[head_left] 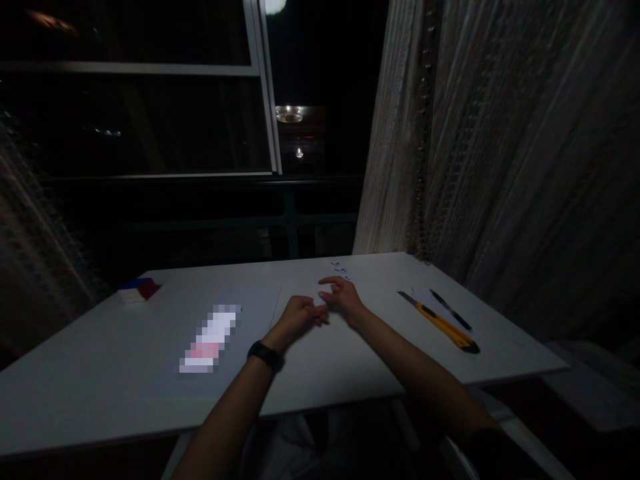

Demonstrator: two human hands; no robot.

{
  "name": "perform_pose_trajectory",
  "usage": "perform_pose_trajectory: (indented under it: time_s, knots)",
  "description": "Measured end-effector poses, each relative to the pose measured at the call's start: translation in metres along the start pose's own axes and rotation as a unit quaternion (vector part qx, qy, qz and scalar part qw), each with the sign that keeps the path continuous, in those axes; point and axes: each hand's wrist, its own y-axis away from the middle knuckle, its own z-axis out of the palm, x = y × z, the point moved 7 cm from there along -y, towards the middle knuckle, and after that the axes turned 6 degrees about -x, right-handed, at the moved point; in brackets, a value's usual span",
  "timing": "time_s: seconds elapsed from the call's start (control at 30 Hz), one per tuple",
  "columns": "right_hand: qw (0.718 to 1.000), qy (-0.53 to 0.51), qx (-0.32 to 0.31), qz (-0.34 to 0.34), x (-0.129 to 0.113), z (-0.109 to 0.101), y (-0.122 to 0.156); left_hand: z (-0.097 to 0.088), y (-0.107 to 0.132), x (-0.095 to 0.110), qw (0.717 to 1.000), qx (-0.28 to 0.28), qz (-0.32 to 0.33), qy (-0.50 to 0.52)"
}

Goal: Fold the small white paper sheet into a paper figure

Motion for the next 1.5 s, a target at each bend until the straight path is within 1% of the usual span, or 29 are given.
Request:
perform_pose_trajectory:
  time_s: [0.07,0.13,0.23,0.37,0.57,0.77,0.93,1.0,1.1,1.17,1.27,1.4,1.5]
  knots:
    - [1.0,-0.001,0.002,-0.016,-0.002,-0.002,-0.001,-0.006,0.0,0.003,0.999,0.03,0.008,0.011]
    - [1.0,-0.021,0.001,-0.017,-0.001,-0.003,-0.003,-0.013,-0.001,0.003,0.998,0.059,0.01,0.017]
    - [0.998,-0.053,0.005,-0.014,0.004,-0.006,-0.006,-0.026,-0.003,-0.001,0.994,0.109,0.006,0.02]
    - [0.999,-0.046,0.009,-0.015,0.009,-0.006,-0.006,-0.037,-0.004,-0.007,0.988,0.152,-0.003,0.014]
    - [0.998,-0.064,0.002,0.01,0.012,-0.003,-0.005,-0.041,-0.003,-0.007,0.985,0.171,0.015,0.019]
    - [0.996,-0.075,0.009,0.046,0.016,-0.001,-0.005,-0.05,-0.005,-0.007,0.978,0.204,0.043,-0.006]
    - [0.996,-0.072,-0.002,0.057,0.017,0.0,-0.003,-0.052,-0.003,-0.003,0.972,0.223,0.068,-0.017]
    - [0.997,-0.062,-0.021,0.051,0.015,0.002,-0.001,-0.05,-0.002,-0.002,0.974,0.218,0.068,0.002]
    - [0.995,-0.047,-0.08,0.042,0.01,0.01,0.002,-0.046,-0.002,-0.005,0.978,0.2,0.044,0.038]
    - [0.991,-0.047,-0.118,0.041,0.008,0.016,0.005,-0.046,-0.001,-0.006,0.978,0.202,0.038,0.037]
    - [0.985,-0.056,-0.158,0.045,0.008,0.023,0.008,-0.047,0.001,-0.003,0.975,0.215,0.053,0.015]
    - [0.978,-0.069,-0.189,0.057,0.013,0.027,0.01,-0.05,0.001,-0.002,0.972,0.226,0.057,0.013]
    - [0.981,-0.053,-0.179,0.048,0.015,0.026,0.009,-0.05,0.001,-0.004,0.972,0.23,0.046,0.016]
